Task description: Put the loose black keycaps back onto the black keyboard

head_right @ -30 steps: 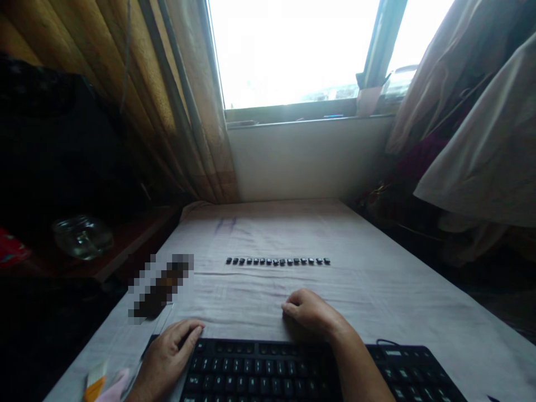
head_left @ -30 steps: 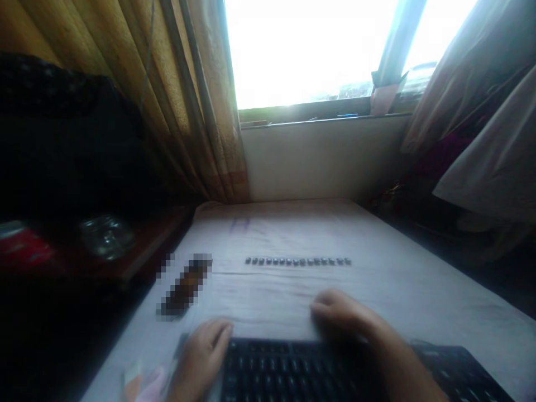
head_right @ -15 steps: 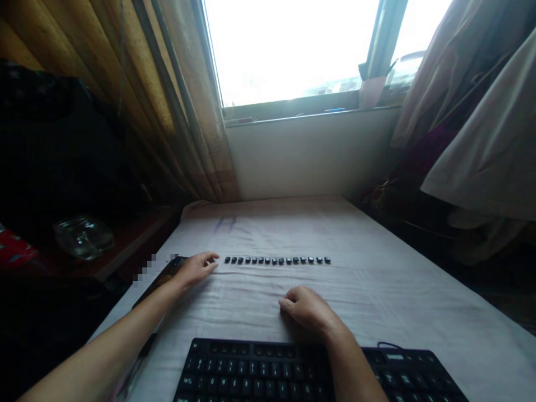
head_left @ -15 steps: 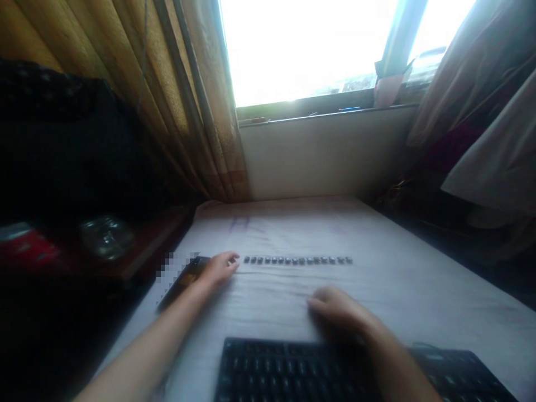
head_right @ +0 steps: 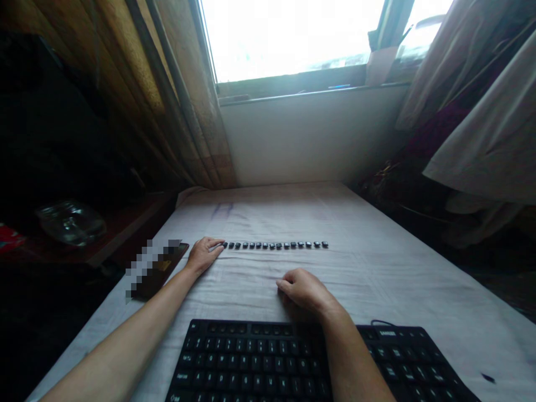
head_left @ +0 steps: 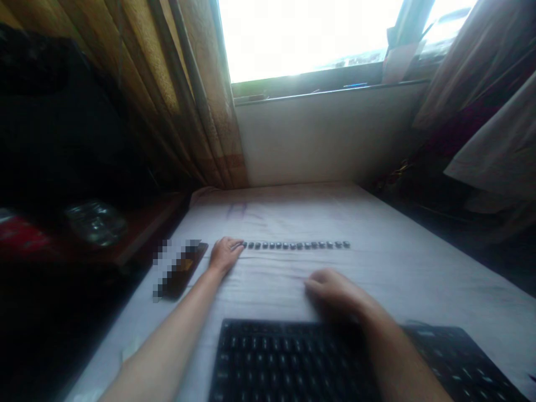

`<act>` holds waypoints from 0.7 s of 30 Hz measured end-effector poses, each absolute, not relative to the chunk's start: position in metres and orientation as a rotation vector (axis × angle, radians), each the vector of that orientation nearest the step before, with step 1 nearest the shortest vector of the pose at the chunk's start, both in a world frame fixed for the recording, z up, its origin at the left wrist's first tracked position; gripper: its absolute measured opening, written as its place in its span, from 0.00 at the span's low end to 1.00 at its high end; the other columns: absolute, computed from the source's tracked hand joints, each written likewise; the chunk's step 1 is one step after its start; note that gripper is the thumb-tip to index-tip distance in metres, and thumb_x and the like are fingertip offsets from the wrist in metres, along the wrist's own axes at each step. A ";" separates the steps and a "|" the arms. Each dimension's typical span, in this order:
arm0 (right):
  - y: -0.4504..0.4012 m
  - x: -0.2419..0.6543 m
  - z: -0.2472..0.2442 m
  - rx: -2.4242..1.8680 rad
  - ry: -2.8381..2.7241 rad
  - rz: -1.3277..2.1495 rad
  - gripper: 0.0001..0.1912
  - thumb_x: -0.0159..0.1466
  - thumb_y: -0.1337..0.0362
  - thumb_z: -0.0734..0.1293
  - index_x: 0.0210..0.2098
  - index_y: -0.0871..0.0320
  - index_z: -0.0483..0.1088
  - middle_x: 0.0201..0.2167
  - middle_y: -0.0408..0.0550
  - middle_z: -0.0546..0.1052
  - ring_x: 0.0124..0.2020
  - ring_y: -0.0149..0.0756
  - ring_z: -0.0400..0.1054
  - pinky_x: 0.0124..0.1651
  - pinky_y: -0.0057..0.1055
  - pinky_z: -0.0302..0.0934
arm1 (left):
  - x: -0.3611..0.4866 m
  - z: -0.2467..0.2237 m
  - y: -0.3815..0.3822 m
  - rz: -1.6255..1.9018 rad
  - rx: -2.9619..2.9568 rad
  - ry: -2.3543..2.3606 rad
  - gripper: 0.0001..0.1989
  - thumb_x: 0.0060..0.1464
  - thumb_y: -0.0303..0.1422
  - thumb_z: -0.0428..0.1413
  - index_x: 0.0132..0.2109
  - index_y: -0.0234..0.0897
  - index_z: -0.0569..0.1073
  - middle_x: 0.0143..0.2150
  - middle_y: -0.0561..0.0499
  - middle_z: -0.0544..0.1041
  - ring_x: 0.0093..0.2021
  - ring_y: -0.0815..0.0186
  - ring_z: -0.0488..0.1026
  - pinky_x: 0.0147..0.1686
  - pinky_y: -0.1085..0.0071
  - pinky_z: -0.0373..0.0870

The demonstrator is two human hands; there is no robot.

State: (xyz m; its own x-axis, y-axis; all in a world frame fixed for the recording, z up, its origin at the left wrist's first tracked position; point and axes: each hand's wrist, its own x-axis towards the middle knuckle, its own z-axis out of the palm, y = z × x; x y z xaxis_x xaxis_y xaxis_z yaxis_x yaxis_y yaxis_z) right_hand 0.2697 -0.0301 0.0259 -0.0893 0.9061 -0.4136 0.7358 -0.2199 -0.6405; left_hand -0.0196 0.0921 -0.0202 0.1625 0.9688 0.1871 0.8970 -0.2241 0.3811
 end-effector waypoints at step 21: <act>-0.029 0.271 0.029 -2.009 -1.824 1.250 0.16 0.66 0.61 0.61 0.25 0.59 0.74 0.21 0.48 0.76 0.23 0.33 0.67 0.30 0.29 0.59 | -0.034 -0.018 -0.007 0.855 1.829 1.521 0.15 0.64 0.38 0.56 0.54 0.35 0.71 0.52 0.45 0.73 0.46 0.59 0.74 0.44 0.57 0.74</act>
